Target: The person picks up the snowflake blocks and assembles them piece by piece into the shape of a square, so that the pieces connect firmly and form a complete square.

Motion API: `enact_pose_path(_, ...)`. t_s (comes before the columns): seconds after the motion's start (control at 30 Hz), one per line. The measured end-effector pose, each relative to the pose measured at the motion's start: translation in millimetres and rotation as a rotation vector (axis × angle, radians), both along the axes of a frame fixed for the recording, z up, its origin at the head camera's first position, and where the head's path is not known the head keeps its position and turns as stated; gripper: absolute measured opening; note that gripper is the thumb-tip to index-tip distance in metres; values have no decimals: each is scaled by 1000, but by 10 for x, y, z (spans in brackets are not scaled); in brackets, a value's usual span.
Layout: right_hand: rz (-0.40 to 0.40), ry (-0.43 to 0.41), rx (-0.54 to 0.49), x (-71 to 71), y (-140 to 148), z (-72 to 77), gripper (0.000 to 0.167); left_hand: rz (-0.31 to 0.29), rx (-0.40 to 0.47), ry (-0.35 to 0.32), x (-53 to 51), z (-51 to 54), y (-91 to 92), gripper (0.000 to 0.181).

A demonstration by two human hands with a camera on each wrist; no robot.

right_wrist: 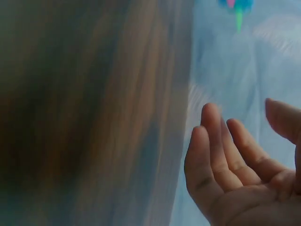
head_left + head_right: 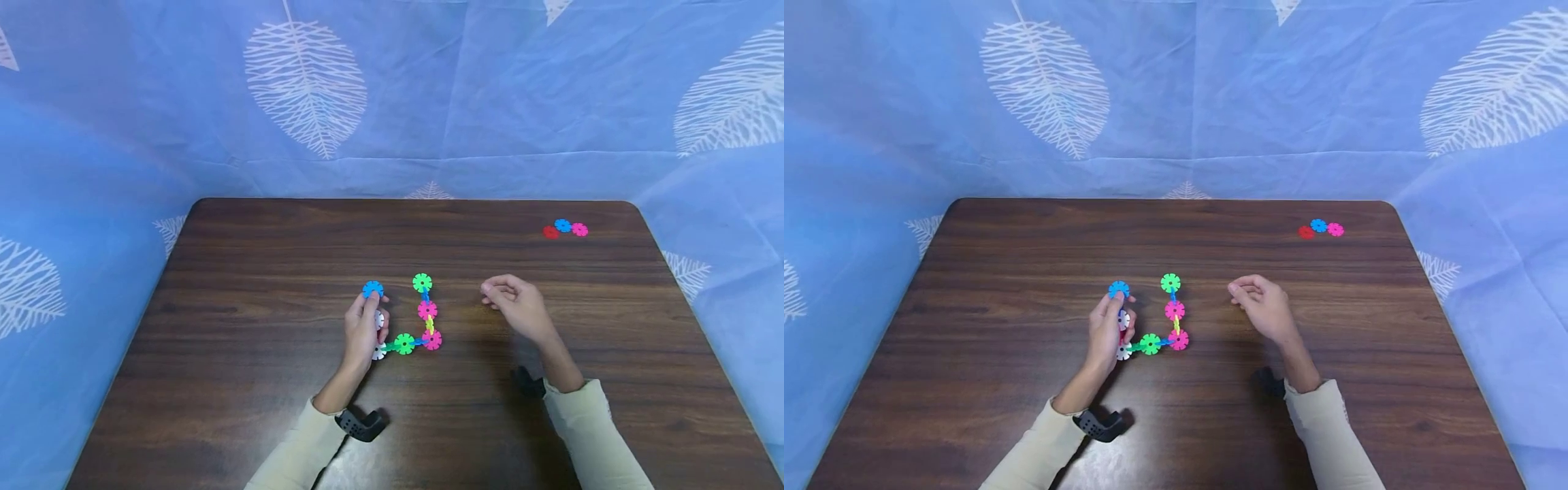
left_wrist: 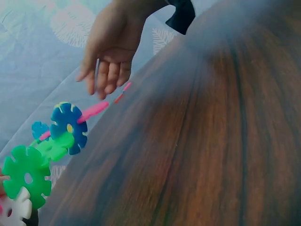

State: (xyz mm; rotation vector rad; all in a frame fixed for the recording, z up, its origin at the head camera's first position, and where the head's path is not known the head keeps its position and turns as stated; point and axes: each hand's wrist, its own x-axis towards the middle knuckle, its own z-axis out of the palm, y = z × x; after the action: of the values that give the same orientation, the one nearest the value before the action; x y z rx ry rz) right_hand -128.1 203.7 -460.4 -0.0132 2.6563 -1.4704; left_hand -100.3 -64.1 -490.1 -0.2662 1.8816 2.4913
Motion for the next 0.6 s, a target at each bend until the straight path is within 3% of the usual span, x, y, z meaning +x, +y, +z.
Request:
enact_pose_path(0.2, -111, 30, 324, -299, 531, -34, 38, 15, 7, -4, -12, 8, -7, 31)
enact_pose_path(0.4, -259, -28, 356, -653, 954, -30, 39, 16, 8, -29, -2, 24, -26, 29)
enact_pose_path(0.53, -276, -68, 388, -911, 1126, -27, 43, 27, 14, -28, 14, 33, -36, 29)
enact_pose_path(0.6, -268, -83, 465, -1020, 1187, -17, 44, 23, 17, -21, 16, 40, -28, 29)
